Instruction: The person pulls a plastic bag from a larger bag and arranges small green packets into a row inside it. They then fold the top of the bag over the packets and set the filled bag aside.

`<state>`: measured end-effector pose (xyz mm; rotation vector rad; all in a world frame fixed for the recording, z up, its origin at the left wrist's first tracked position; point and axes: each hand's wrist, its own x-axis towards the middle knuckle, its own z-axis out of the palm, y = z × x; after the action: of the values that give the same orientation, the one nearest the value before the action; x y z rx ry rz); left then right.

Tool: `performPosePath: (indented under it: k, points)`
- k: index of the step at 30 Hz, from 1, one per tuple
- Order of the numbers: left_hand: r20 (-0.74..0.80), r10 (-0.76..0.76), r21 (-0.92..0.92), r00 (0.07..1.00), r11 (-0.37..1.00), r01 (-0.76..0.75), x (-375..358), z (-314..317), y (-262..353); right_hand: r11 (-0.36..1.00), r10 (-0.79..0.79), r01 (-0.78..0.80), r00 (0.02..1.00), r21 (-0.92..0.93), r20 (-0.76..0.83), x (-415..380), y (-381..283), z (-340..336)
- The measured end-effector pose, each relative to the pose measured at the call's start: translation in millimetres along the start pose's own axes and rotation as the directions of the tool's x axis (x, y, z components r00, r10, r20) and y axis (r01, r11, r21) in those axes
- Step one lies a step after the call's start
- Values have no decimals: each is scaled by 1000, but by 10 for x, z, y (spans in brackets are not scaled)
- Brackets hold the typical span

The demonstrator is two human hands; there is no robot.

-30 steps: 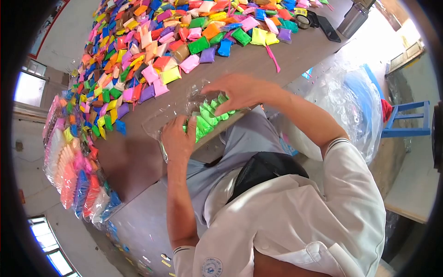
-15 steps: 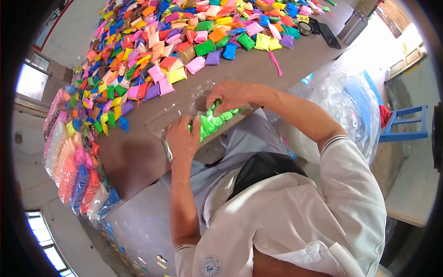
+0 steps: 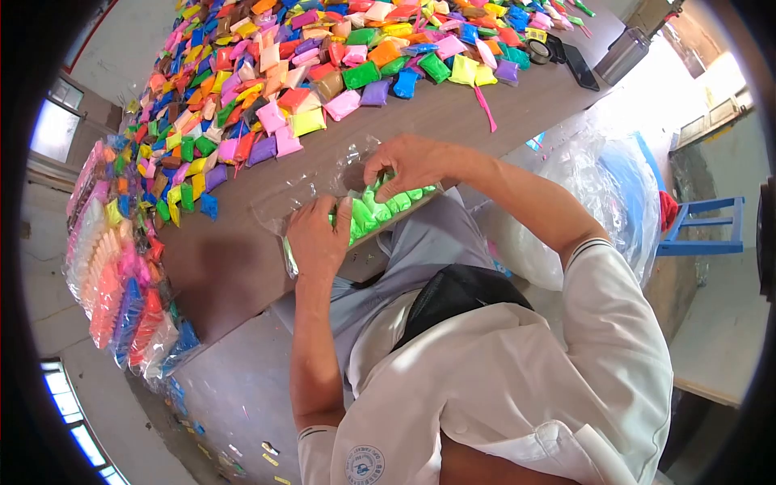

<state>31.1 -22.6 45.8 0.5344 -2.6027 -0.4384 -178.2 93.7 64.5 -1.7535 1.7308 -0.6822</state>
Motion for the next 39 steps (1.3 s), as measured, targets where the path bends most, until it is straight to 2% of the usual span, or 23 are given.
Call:
performPosePath:
  k: [4, 7, 10, 13, 16, 19, 22, 25, 28, 34, 37, 39]
  points:
    - [9, -4, 10, 1000, 1000, 4, -16, 15, -7, 998, -42, 42, 999, 48, 12, 18, 102, 41]
    - [3, 3, -2, 1000, 1000, -3, -12, 17, -12, 995, -51, 56, 997, 83, -62, -9, 54, 52]
    - [-1, 0, -4, 1000, 1000, 0, -19, 16, -18, 997, 48, -35, 983, 75, -175, -60, -142, -27]
    - [-10, 5, -31, 1000, 1000, -6, -18, 15, -12, 994, 79, -47, 937, 103, -340, 14, -105, -227]
    - [-27, 11, -19, 1000, 1000, -12, -12, 33, -24, 995, 29, -61, 935, -79, -352, 221, 180, -345]
    - [-37, 14, -23, 999, 1000, -15, -13, 48, -36, 976, 59, -109, 965, -187, -257, 406, 174, -259]
    - [-23, 6, -19, 1000, 1000, -7, -12, 41, -33, 961, -38, -22, 976, -275, -213, 579, 234, -82]
    - [-18, 0, -16, 1000, 1000, -1, -6, 19, -9, 935, 99, -102, 995, -339, -25, 702, 19, -85]
    - [-34, 9, -1, 999, 1000, -9, -11, 19, -24, 964, 87, -67, 994, -256, 68, 860, 115, -88]
    - [-23, 6, -5, 1000, 1000, -6, -16, 34, -30, 988, 30, -28, 999, -149, 16, 721, -162, -183]
    - [-24, 11, -4, 1000, 1000, -11, -23, 40, -34, 988, 5, 3, 999, -155, 52, 619, -307, -190]
    - [-2, 5, 20, 1000, 1000, -5, -21, 41, -43, 987, 8, 17, 988, -159, 155, 634, -285, -170]
